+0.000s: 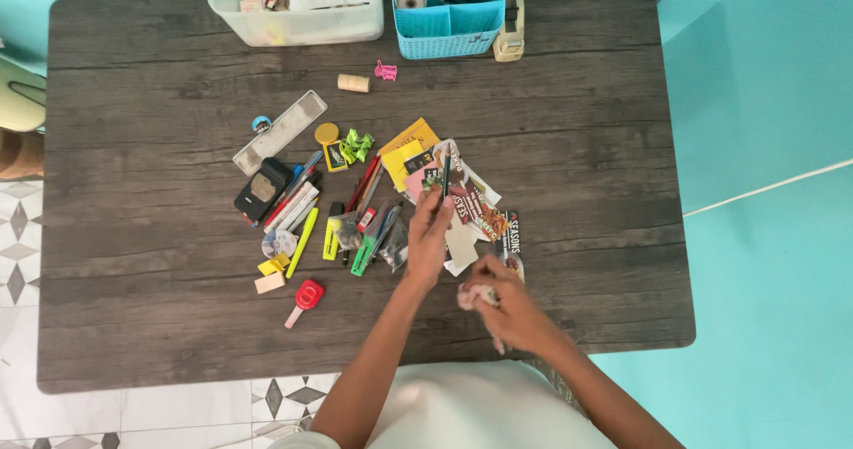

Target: The person sorts through a pile of stationery and paper scraps on a wooden desk, picking up items one at a time to organize them or move them aside.

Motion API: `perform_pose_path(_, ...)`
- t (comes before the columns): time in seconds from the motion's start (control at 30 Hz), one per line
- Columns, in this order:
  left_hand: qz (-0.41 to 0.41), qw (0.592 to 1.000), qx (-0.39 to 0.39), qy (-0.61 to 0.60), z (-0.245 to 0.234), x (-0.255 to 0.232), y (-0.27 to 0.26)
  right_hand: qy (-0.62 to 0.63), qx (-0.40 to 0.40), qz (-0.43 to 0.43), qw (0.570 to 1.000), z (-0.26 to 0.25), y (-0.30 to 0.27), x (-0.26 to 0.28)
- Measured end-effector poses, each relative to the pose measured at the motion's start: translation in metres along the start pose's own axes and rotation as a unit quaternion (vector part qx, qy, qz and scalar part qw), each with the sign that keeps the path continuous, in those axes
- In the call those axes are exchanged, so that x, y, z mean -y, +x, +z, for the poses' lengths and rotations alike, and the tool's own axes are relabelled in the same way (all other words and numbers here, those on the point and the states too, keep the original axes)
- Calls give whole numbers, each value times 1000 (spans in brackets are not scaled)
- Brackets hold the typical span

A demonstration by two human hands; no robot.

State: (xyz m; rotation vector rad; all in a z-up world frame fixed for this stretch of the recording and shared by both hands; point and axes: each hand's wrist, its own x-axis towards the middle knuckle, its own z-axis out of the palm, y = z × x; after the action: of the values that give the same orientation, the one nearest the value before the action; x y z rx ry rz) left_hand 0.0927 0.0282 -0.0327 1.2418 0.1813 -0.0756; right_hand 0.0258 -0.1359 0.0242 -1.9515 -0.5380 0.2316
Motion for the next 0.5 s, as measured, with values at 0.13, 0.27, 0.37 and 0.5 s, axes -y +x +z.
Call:
perform_pose_path(0.13,13,999,27,-26,7,-24,23,111,-68,132,983,-19,27,-30)
perform_pose_path(0.27,79,991,15,109,12,-30,54,83,-147,238,957,-40,77,-41)
perform_pose_path(0.37,42,994,5,99,14,-30,79,44,-168,186,967,-48,113,-31)
perform_pose_path(0.5,145,980,16,134,19,-32,113,-65,-203,98,972,-47,161,-31)
